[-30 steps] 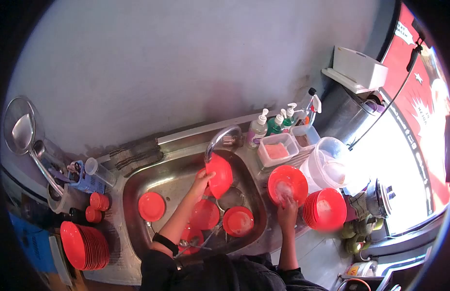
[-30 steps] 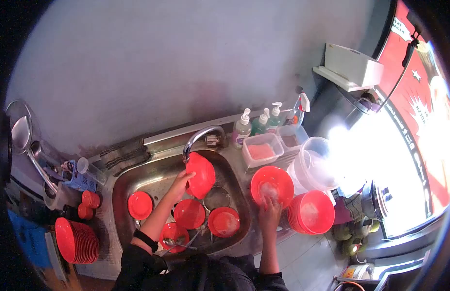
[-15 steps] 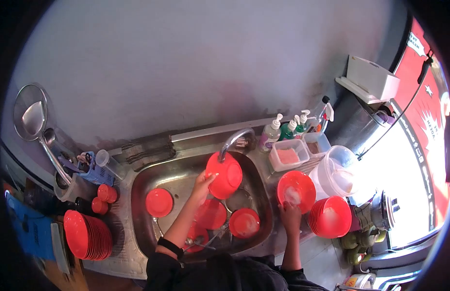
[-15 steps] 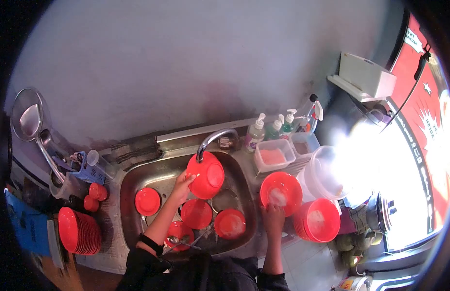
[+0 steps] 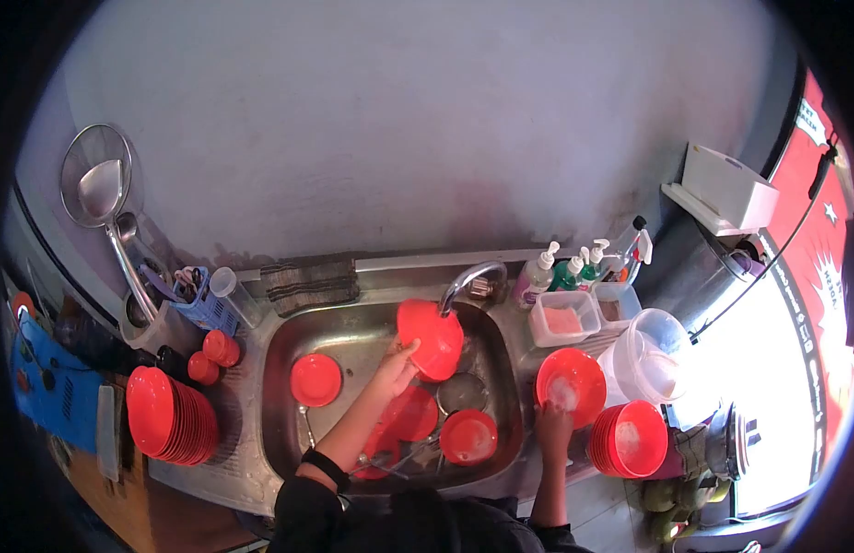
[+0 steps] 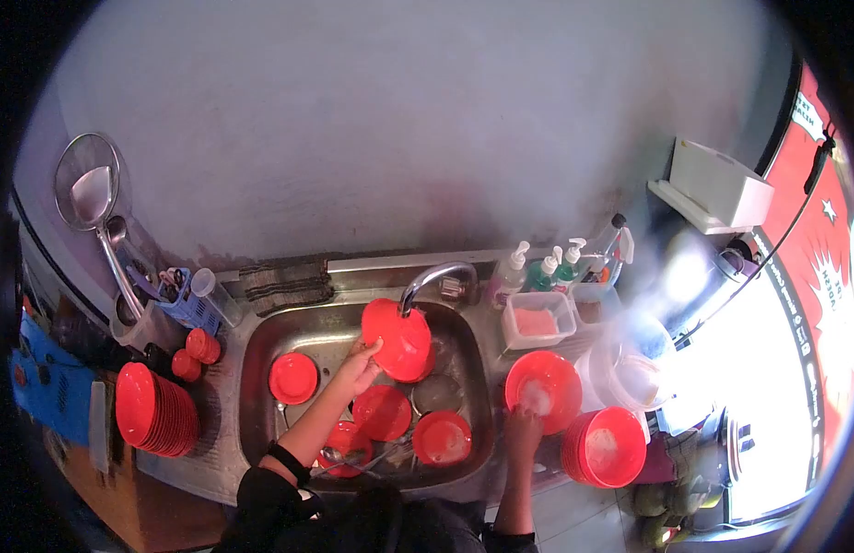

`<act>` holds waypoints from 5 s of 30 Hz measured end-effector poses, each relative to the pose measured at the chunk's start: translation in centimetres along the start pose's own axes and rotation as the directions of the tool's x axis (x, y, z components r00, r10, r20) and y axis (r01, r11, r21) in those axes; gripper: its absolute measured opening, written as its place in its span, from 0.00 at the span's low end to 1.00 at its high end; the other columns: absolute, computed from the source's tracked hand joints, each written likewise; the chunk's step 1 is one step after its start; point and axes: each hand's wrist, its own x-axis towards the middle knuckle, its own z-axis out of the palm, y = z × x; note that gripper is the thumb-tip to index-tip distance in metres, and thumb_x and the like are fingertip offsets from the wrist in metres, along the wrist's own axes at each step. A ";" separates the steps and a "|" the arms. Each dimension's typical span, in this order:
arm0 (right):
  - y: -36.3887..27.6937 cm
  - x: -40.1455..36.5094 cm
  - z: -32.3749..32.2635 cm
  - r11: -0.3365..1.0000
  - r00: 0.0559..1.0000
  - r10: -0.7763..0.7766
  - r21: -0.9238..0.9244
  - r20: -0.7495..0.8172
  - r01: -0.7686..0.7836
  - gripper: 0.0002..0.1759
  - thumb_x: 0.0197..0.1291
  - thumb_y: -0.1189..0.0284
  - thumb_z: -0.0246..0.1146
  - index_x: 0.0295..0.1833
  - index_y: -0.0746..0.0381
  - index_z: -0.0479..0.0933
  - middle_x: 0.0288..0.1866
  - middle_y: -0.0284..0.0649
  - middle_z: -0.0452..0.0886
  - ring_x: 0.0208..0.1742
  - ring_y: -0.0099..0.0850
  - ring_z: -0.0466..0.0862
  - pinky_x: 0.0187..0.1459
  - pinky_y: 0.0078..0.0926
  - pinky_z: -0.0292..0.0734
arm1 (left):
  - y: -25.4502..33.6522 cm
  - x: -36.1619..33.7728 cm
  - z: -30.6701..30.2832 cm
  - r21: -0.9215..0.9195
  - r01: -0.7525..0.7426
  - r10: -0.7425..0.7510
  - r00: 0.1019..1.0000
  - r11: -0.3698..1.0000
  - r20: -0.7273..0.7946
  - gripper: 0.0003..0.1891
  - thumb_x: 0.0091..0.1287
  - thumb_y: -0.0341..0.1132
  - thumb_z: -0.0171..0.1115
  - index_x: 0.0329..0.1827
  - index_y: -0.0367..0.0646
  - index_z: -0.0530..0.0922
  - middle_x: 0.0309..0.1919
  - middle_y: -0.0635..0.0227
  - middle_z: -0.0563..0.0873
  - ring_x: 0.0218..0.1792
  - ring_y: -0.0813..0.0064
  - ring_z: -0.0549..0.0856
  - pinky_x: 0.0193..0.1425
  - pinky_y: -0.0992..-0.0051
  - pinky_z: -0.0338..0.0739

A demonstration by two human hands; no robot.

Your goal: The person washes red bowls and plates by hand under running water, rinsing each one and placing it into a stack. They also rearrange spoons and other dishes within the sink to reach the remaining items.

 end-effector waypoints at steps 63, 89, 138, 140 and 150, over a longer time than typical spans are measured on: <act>-1.2 -0.6 -2.2 0.955 0.980 0.044 0.297 -0.192 0.016 0.11 0.41 0.76 0.54 0.35 0.59 0.73 0.28 0.43 0.75 0.31 0.41 0.76 0.32 0.36 0.69 | 14.1 -23.2 -5.0 0.996 -0.012 0.380 0.925 0.085 -0.021 0.23 0.60 0.35 0.46 0.58 0.37 0.58 0.57 0.58 0.62 0.59 0.69 0.59 0.62 0.73 0.49; -12.4 4.4 -1.8 0.266 0.946 -0.149 0.933 0.287 -0.241 0.12 0.45 0.77 0.60 0.39 0.65 0.73 0.28 0.38 0.77 0.35 0.27 0.77 0.41 0.22 0.69 | -1.9 -2.4 -5.9 0.546 0.034 -0.050 0.999 0.837 0.014 0.18 0.63 0.40 0.44 0.53 0.40 0.63 0.49 0.63 0.70 0.49 0.74 0.71 0.52 0.75 0.65; -13.9 4.6 4.4 -0.685 0.776 -0.368 0.415 0.513 -0.599 0.24 0.53 0.61 0.53 0.54 0.58 0.62 0.56 0.38 0.65 0.57 0.35 0.64 0.57 0.39 0.58 | 0.2 4.4 0.9 0.886 -0.433 0.605 0.754 0.163 0.257 0.24 0.61 0.44 0.41 0.54 0.35 0.61 0.52 0.52 0.67 0.54 0.61 0.66 0.58 0.67 0.57; -12.8 4.7 4.6 -0.680 0.751 -0.400 0.380 0.525 -0.627 0.25 0.53 0.60 0.52 0.55 0.57 0.61 0.57 0.39 0.64 0.57 0.36 0.63 0.57 0.42 0.55 | 1.2 5.6 -0.3 0.628 -0.263 0.320 0.947 0.732 0.023 0.21 0.62 0.44 0.42 0.49 0.35 0.68 0.45 0.58 0.74 0.47 0.70 0.72 0.53 0.76 0.63; -12.3 7.6 6.5 -0.587 0.760 -0.251 0.530 0.600 -0.612 0.23 0.56 0.58 0.46 0.54 0.59 0.62 0.54 0.40 0.66 0.56 0.34 0.64 0.57 0.38 0.56 | 0.9 3.3 -1.9 0.256 0.034 -0.039 0.999 0.966 0.013 0.19 0.59 0.44 0.50 0.45 0.36 0.71 0.38 0.68 0.78 0.39 0.79 0.76 0.45 0.79 0.68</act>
